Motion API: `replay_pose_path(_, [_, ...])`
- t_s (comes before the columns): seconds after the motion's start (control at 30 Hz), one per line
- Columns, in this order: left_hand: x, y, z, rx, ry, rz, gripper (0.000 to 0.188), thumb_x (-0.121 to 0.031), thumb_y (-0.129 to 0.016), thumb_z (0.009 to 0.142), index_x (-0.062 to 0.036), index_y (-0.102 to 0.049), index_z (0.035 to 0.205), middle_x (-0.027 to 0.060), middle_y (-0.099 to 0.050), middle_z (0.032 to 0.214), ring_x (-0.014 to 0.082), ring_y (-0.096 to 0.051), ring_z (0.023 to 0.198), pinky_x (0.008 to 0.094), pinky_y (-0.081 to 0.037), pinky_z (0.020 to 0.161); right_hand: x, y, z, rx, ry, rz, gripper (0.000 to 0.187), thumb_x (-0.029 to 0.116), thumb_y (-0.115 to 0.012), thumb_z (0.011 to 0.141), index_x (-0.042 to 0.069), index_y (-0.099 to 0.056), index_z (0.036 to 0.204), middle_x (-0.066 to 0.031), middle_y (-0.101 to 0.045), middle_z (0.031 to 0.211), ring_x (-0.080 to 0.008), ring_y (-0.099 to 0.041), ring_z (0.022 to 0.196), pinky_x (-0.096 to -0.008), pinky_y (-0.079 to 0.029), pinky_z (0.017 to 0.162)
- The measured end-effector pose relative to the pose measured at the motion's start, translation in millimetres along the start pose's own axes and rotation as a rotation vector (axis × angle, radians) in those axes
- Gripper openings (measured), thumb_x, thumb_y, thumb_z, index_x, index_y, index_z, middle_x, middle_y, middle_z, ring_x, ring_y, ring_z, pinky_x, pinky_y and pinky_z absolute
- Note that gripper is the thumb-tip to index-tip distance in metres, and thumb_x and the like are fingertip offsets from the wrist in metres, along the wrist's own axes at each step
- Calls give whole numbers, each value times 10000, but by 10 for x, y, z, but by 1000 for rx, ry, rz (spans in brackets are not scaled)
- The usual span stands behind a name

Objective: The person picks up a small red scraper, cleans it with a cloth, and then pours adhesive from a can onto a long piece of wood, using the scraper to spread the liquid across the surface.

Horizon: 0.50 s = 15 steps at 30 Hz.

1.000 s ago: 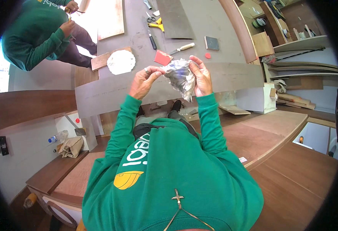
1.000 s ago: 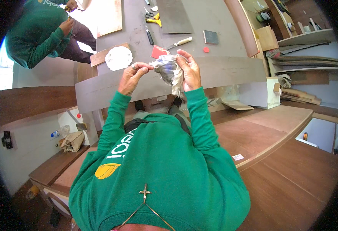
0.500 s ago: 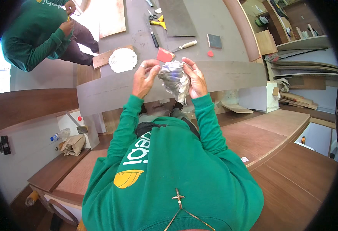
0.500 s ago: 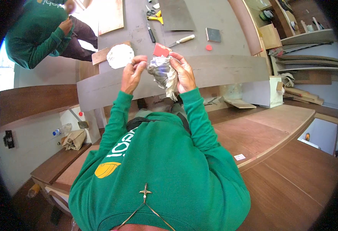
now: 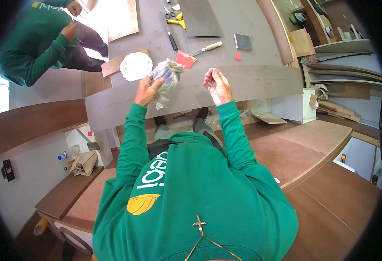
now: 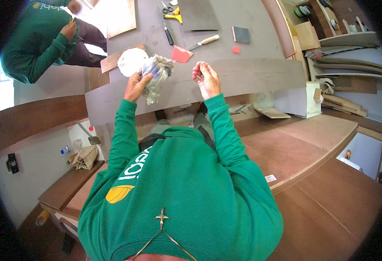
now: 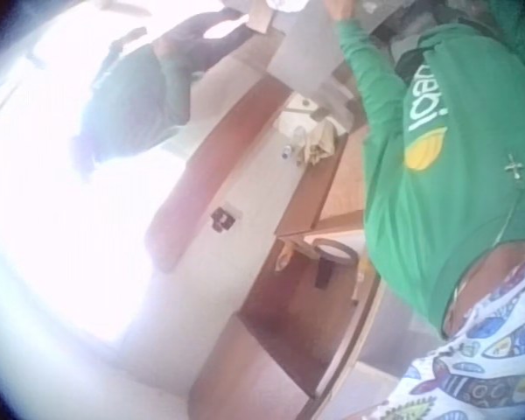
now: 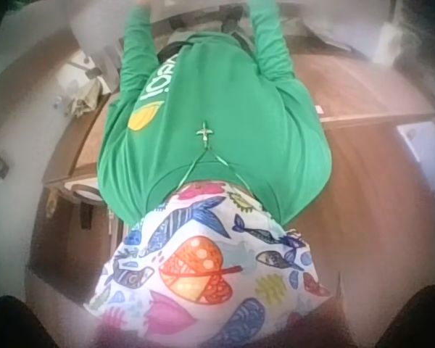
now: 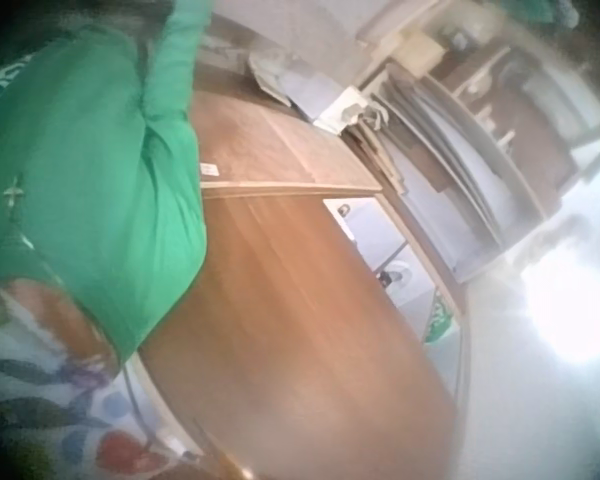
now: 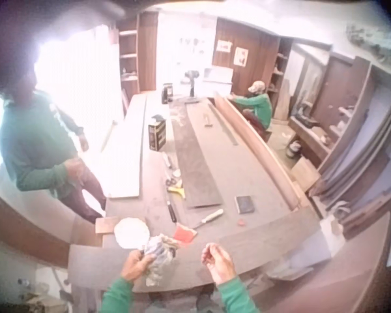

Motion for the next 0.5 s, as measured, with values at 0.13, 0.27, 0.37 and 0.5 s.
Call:
replay_pose_path(0.13, [16,-4,51,-10,12,2,378,-126,-645,932,47,-553,1256,67,-656,1102,108,-602,955,275,-506,838,-98,-99,-52,73,-30,-29,258,321,-521,1013,82,-617,1032,-17,-635,913,-91,-593,834,-249,-500,758])
replay_pose_path(0.27, [-15,-207,71,37,92,-39,410,-141,-645,934,55,-529,1275,78,-646,1127,116,-603,972,279,-504,853,-87,-196,-96,70,-59,-44,260,318,-522,1014,72,-606,1010,-22,-623,918,-90,-587,823,-249,-497,756])
replay_pose_path(0.37, [151,-151,129,2,92,-45,411,-146,-640,936,49,-527,1280,76,-644,1132,116,-603,972,281,-500,862,-86,-201,-41,91,-26,8,249,318,-520,1015,88,-578,939,0,-560,828,-79,-523,735,-242,-464,693])
replay_pose_path(0.5, [82,-230,167,24,103,-65,409,-147,-642,931,41,-535,1278,70,-648,1123,112,-609,947,279,-501,846,42,-51,3,8,12,96,329,349,-523,1002,147,-443,755,33,-400,674,-83,-377,602,-251,-360,582])
Point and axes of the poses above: each hand's wrist, its own z-axis towards the middle knuckle, its own y-axis out of the back of the hand, x = y × z, the point moved 10 cm from there along z, towards the middle knuckle
